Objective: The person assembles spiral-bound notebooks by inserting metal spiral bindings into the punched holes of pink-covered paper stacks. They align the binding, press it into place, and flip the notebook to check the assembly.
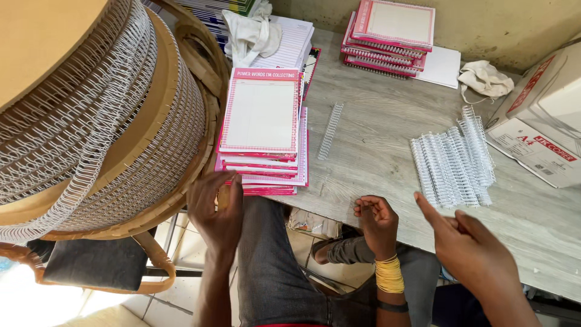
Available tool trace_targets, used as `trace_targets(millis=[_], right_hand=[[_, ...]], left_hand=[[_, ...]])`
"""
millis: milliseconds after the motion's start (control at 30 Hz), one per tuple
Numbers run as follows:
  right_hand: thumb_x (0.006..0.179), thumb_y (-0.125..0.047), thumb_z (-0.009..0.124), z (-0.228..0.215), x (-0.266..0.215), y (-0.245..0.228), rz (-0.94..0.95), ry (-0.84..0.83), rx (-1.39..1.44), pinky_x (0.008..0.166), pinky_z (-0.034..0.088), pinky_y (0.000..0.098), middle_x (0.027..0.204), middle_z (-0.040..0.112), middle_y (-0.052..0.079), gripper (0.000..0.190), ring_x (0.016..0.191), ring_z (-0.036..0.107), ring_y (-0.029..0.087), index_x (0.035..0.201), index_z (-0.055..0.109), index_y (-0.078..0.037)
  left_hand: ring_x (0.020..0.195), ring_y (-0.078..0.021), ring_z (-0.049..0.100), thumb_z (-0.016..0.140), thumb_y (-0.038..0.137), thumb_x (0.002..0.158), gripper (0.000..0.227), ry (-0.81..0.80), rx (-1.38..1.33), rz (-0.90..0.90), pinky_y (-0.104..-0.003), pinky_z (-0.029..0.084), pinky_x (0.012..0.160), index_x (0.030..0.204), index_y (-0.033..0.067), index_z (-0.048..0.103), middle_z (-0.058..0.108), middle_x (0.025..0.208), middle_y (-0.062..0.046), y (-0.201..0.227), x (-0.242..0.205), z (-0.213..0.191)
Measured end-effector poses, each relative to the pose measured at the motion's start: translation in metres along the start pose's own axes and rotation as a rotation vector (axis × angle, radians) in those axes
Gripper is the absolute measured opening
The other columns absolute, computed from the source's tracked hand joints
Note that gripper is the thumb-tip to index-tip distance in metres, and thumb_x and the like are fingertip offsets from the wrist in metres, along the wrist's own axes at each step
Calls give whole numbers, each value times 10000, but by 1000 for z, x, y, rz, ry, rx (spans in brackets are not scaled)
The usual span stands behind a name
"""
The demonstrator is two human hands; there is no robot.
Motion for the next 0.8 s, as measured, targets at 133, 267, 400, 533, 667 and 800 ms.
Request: trace_targets(millis=[133, 267, 400, 533, 667, 800], right_hand=[[1045, -1, 649, 0, -1, 1, 4, 1, 9, 764, 676, 330, 984, 771, 195, 130, 853, 752, 197, 1128, 706, 81], [1045, 7, 650, -1, 0, 1, 8, -12, 7, 766, 680, 331, 979, 771, 201, 127, 854, 756, 202, 1135, 707, 76], [1041, 9, 648, 0, 0, -3, 15, -9, 10, 771, 682, 331, 977, 769, 197, 128, 850, 752, 196, 1133, 705, 77], [1041, 1, 658, 0, -1, -4, 22, -6, 7, 774, 684, 333, 981, 774, 200, 134, 861, 757, 198, 1140, 710, 74], [1050, 3, 648, 1, -1, -5, 16, -7, 0, 778, 681, 336, 984, 775, 208, 138, 864, 755, 200, 1145, 716, 76], [1048, 15, 639, 1, -1, -4, 13, -6, 1, 780, 681, 340, 984, 774, 213, 139, 864, 756, 204, 1146, 714, 79]], left_hand=[[1083, -294, 731, 923, 140, 902, 166, -165, 141, 324, -430, 548, 971, 1049, 126, 848, 811, 1115, -49, 24, 37, 6], [1137, -273, 744, 887, 220, 925, 106, -271, 242, 564, -441, 531, 1058, 1012, 170, 853, 826, 1133, -34, 40, 51, 27], [1143, -281, 745, 866, 166, 913, 140, -323, 305, 666, -458, 537, 1066, 1048, 170, 834, 812, 1153, -46, 32, 53, 46], [1109, -254, 757, 842, 150, 920, 171, -401, 420, 714, -435, 551, 1045, 1089, 171, 835, 812, 1148, -46, 21, 47, 59], [1002, -235, 761, 815, 154, 911, 149, -348, 402, 781, -384, 580, 920, 1058, 144, 829, 801, 1094, -53, 19, 47, 64], [962, -231, 765, 793, 183, 922, 127, -284, 385, 809, -364, 592, 842, 1037, 147, 832, 805, 1078, -49, 11, 50, 64]])
Point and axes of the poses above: each hand's wrist, its own x-axis towards the middle knuckle, its own z-axis out of the palm, y = z × x, the point moved 1 cm from there along x, towards the middle knuckle
